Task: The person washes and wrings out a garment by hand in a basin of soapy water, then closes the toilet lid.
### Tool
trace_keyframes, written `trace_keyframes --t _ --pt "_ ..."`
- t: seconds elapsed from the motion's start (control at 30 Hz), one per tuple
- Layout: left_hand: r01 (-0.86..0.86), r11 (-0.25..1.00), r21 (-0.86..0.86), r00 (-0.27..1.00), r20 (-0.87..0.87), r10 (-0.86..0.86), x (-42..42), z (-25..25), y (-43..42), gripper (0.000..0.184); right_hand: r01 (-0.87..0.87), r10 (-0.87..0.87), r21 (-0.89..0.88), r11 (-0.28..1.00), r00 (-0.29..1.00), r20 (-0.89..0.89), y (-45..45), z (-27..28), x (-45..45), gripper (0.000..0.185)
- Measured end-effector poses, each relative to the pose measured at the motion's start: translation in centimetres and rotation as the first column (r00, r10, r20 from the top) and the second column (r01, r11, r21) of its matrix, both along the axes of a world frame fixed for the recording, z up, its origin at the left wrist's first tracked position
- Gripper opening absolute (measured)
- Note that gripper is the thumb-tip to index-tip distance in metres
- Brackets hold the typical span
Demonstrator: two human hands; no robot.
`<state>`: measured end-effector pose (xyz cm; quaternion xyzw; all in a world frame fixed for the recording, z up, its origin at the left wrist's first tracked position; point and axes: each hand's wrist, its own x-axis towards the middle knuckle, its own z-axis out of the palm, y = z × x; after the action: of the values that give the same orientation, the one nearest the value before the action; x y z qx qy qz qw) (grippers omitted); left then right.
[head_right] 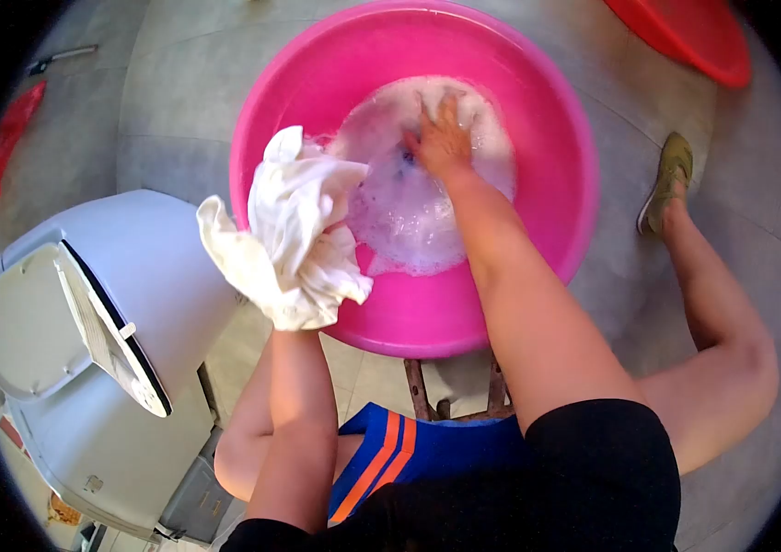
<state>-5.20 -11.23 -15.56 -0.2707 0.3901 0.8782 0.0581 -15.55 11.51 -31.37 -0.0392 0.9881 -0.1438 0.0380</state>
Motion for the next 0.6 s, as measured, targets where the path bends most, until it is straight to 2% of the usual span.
trace_keyframes --t 0.07,0.13,0.2,0.23,0.27,0.3,0.33,0.43,0.5,0.53,0.6 --pt "0.002 1.0 -0.007 1.0 0.022 -0.002 0.2 -0.3 0.2 0.04 -0.136 0.108 0.136 0.981 0.974 0.198 -2.3 1.2 -1.3 0.066" --pt "0.003 1.0 -0.004 0.999 0.04 -0.003 0.0 -0.7 0.4 0.04 -0.34 0.336 -0.082 0.937 0.807 0.485 -4.5 1.7 -2.2 0.058" --pt "0.009 1.0 -0.005 0.999 0.052 -0.009 -0.2 -1.1 0.5 0.04 -0.461 0.553 -0.307 0.833 0.726 0.408 -6.9 1.2 -0.8 0.048" --pt "0.011 1.0 -0.003 0.998 0.061 -0.011 0.0 -1.2 0.7 0.04 -0.463 0.632 -0.5 0.732 0.735 0.244 -7.5 -0.2 0.8 0.045" --pt "0.014 1.0 -0.006 0.998 0.065 -0.014 -0.1 -1.3 0.8 0.04 -0.469 0.666 -0.66 0.587 0.744 0.064 -8.2 -1.7 2.7 0.044" --pt "0.014 1.0 -0.006 0.998 0.065 -0.014 -0.1 -1.2 0.7 0.04 -0.421 0.634 -0.73 0.538 0.773 0.022 -8.9 -2.4 4.9 0.042" --pt "0.016 1.0 -0.007 0.998 0.063 -0.015 -0.1 -1.2 0.8 0.04 -0.375 0.596 -0.791 0.483 0.803 -0.016 -9.2 -2.3 7.1 0.041" --pt "0.013 1.0 -0.001 0.998 0.065 -0.013 0.0 -1.4 1.1 0.039 -0.417 0.63 -0.705 0.573 0.775 0.054 -6.5 0.5 10.9 0.05" --pt "0.019 1.0 -0.002 0.998 0.067 -0.019 0.4 -1.2 1.3 0.039 -0.516 0.783 -0.596 0.615 0.487 0.387 -4.5 0.3 10.7 0.052" --pt "0.016 1.0 0.003 0.998 0.064 -0.016 0.4 -1.3 1.3 0.039 -0.577 0.781 -0.544 0.608 0.311 0.542 -3.5 -0.8 10.3 0.053" --pt "0.015 1.0 0.012 0.998 0.066 -0.016 1.0 -1.4 1.6 0.039 -0.554 0.742 -0.608 0.569 0.027 0.67 -2.5 -3.2 8.0 0.058"
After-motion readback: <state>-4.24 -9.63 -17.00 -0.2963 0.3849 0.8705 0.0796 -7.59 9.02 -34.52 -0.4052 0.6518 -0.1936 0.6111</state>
